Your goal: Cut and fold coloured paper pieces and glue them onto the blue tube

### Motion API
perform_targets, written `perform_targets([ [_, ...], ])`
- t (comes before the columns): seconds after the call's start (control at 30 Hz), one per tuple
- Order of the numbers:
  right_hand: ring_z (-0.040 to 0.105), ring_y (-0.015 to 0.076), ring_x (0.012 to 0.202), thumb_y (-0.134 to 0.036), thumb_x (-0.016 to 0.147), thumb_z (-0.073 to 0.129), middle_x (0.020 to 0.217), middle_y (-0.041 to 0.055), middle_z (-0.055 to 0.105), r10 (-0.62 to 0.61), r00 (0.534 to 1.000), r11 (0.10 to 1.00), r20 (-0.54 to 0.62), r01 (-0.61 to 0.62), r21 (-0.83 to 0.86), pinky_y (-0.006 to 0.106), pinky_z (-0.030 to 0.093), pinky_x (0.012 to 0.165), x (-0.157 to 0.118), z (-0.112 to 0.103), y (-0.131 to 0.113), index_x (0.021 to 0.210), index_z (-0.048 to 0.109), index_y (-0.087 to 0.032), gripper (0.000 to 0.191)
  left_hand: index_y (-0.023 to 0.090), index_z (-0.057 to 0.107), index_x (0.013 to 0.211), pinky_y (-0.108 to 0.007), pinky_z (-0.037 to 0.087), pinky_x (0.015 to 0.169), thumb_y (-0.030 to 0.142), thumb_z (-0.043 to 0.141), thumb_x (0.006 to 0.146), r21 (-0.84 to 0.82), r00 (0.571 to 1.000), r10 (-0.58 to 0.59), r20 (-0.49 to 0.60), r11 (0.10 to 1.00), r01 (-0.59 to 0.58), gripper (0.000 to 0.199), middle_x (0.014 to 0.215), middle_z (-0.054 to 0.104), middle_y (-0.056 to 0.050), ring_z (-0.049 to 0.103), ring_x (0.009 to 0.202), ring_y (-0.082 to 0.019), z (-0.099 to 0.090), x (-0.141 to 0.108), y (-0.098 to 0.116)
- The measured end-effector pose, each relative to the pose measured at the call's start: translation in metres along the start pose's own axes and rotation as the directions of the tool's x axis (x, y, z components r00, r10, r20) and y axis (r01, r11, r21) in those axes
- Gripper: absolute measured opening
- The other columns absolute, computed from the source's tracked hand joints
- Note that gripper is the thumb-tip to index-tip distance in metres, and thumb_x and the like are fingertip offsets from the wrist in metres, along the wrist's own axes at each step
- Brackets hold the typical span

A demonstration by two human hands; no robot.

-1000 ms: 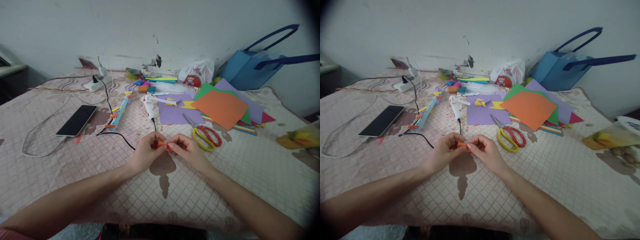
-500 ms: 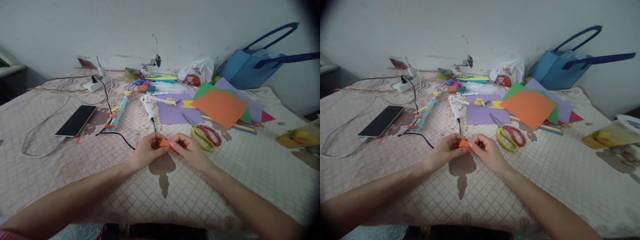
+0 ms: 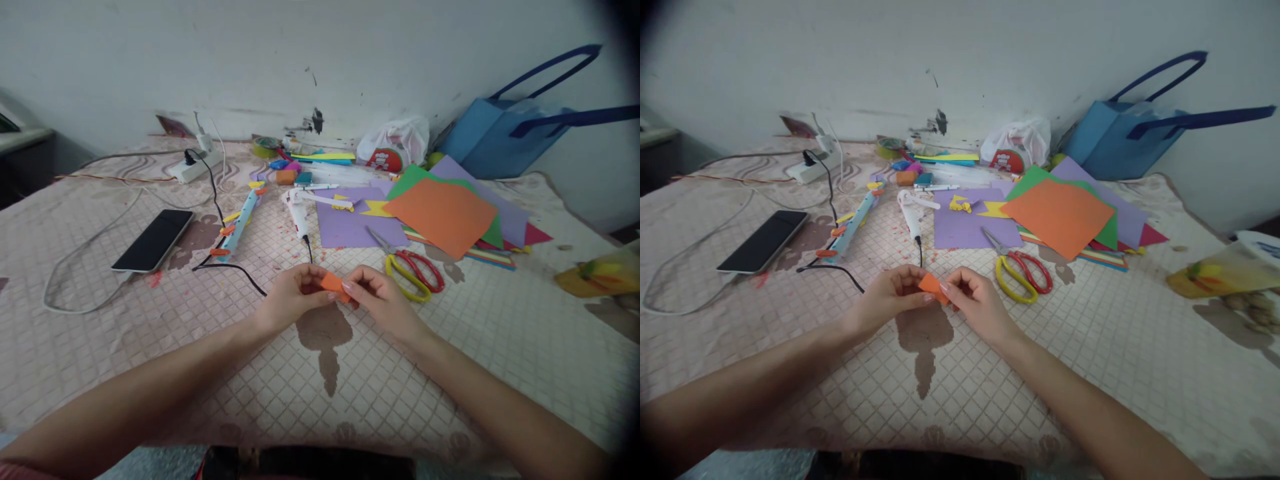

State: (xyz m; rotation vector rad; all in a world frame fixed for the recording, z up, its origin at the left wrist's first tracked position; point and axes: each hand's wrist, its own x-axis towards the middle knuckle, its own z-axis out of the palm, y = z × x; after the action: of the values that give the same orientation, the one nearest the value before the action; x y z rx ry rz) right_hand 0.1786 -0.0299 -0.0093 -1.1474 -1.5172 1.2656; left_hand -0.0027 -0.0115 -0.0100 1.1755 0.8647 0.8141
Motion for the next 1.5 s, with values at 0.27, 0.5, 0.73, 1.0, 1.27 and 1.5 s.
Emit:
perform_targets([
  [0.27, 0.046, 0.0111, 0.062, -0.032, 0.086, 0.056, 0.069, -0.002, 0.053, 0.006, 1.0, 0.999, -0.024, -0.005, 0.038, 0.027, 0.036, 0.059, -0.001, 0.001, -0.002, 0.074, 0.056, -0.019, 0.017, 0.011, 0.063, 0.075, -0.021, 0.05, 0.068, 0.032, 0.071, 0.073, -0.033, 0.996, -0.091, -0.003, 0.995, 0.091, 0.023, 0.077, 0.071, -0.005, 0.065, 0.07, -0.01, 0.0, -0.001, -0.001],
  [0.5, 0.045, 0.01, 0.059, -0.029, 0.086, 0.056, 0.066, -0.0034, 0.051, 0.026, 0.998, 0.994, -0.057, -0.02, 0.106, 0.026, 0.035, 0.057, 0.0, 0.002, 0.001, 0.071, 0.054, -0.019, 0.018, 0.012, 0.066, 0.083, -0.026, 0.052, 0.073, 0.041, 0.058, 0.083, -0.07, 0.992, -0.12, -0.022, 0.991, 0.118, 0.03, 0.08, 0.072, -0.007, 0.067, 0.076, -0.014, 0.003, -0.002, 0.005],
  [0.73, 0.045, 0.0102, 0.06, -0.029, 0.086, 0.056, 0.066, -0.0031, 0.052, 0.038, 0.998, 0.993, -0.052, -0.032, 0.113, 0.026, 0.035, 0.057, -0.001, 0.004, 0.001, 0.071, 0.054, -0.019, 0.018, 0.01, 0.065, 0.082, -0.027, 0.051, 0.073, 0.042, 0.063, 0.077, 0.041, 0.997, -0.074, -0.013, 0.996, 0.075, 0.032, 0.081, 0.071, -0.008, 0.066, 0.074, -0.015, 0.004, -0.004, 0.009],
  [1.0, 0.045, 0.0103, 0.058, -0.032, 0.084, 0.058, 0.064, -0.0027, 0.052, 0.05, 0.998, 0.988, -0.039, -0.044, 0.151, 0.026, 0.035, 0.055, -0.001, 0.005, 0.001, 0.07, 0.055, -0.019, 0.019, 0.011, 0.064, 0.077, -0.025, 0.051, 0.069, 0.037, 0.062, 0.08, 0.028, 0.994, -0.104, -0.025, 0.994, 0.105, 0.026, 0.076, 0.071, -0.006, 0.066, 0.07, -0.013, 0.002, -0.004, 0.008],
  [1.27, 0.047, 0.0108, 0.06, -0.035, 0.082, 0.06, 0.067, -0.0011, 0.055, 0.08, 0.995, 0.986, -0.053, -0.072, 0.148, 0.026, 0.036, 0.056, -0.001, 0.008, 0.0, 0.071, 0.057, -0.019, 0.02, 0.011, 0.066, 0.08, -0.023, 0.049, 0.063, 0.041, 0.063, 0.079, 0.237, 1.0, -0.009, 0.01, 0.972, 0.006, 0.031, 0.076, 0.07, -0.007, 0.064, 0.068, -0.013, 0.004, -0.004, 0.004],
  [1.5, 0.053, 0.0111, 0.063, -0.037, 0.083, 0.06, 0.07, -0.0009, 0.058, 0.1, 0.993, 0.978, 0.057, -0.108, 0.177, 0.025, 0.04, 0.058, -0.002, 0.007, -0.001, 0.077, 0.059, -0.019, 0.019, 0.01, 0.065, 0.08, -0.021, 0.047, 0.059, 0.039, 0.061, 0.08, 0.313, 0.997, 0.004, 0.082, 0.949, -0.03, 0.028, 0.073, 0.068, -0.006, 0.062, 0.065, -0.013, 0.002, -0.006, 0.001],
])
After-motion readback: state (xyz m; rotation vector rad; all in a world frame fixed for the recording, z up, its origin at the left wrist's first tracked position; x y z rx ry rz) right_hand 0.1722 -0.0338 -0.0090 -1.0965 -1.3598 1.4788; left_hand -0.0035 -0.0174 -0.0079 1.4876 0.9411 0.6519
